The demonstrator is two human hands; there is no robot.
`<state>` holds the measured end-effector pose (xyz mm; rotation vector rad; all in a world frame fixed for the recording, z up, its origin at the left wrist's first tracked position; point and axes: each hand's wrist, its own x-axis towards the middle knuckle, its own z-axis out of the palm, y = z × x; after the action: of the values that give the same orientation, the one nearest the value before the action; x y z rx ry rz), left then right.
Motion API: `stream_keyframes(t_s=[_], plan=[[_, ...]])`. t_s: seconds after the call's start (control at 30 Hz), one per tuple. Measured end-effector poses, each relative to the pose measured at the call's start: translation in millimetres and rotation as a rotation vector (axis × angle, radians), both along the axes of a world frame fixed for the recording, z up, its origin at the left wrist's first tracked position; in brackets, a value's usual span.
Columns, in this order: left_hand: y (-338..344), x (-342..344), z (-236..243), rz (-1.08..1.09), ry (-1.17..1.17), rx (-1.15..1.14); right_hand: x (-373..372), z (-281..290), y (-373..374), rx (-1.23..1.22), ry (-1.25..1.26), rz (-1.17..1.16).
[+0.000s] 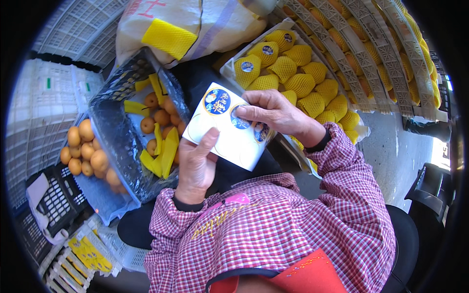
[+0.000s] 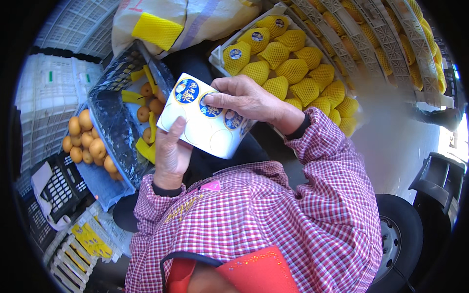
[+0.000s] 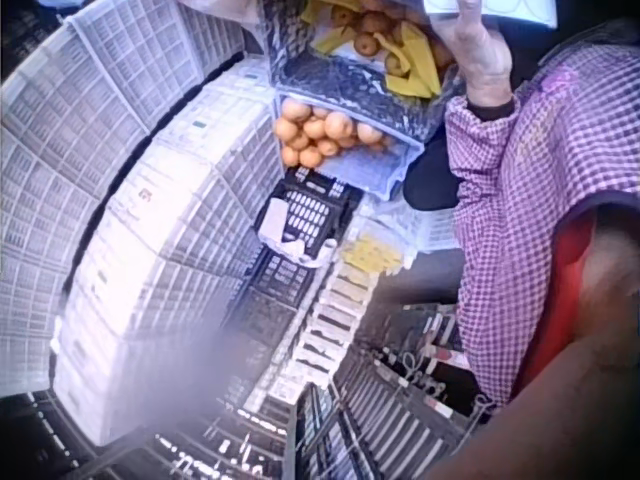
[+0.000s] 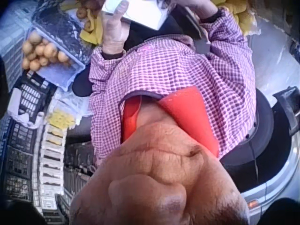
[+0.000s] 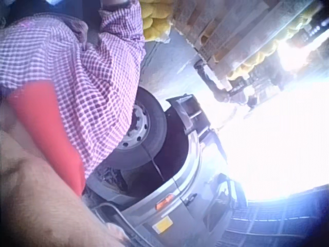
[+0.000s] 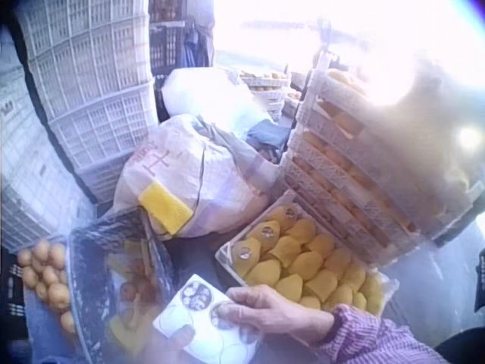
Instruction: The person sits on the ground and repeatedly picks up round yellow fruits, wraps each one in a yellow foam net, and places it into a white tray. The person then applies round blue stickers to the top of each wrapped fruit in the tray.
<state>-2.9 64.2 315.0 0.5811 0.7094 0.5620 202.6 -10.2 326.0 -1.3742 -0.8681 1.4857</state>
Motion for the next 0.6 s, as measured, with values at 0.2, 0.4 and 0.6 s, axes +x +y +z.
stream_keyframes(t_s=[0.2,0.4,0.6], plan=[[-12.2,-5.2,-1.3,0.137,0.007,0.125,-35.3,5.3,-3.1,0.461,-0.624,-0.206],[-17.5,-4.8,0.9,0.148,0.123,0.412,-40.8,-2.4,2.8,0.797,-1.028,-0.163],[-16.8,2.0,-3.1,0.080,0.194,0.568,-29.5,-15.3,4.7,0.769,-0.885,-0.164]])
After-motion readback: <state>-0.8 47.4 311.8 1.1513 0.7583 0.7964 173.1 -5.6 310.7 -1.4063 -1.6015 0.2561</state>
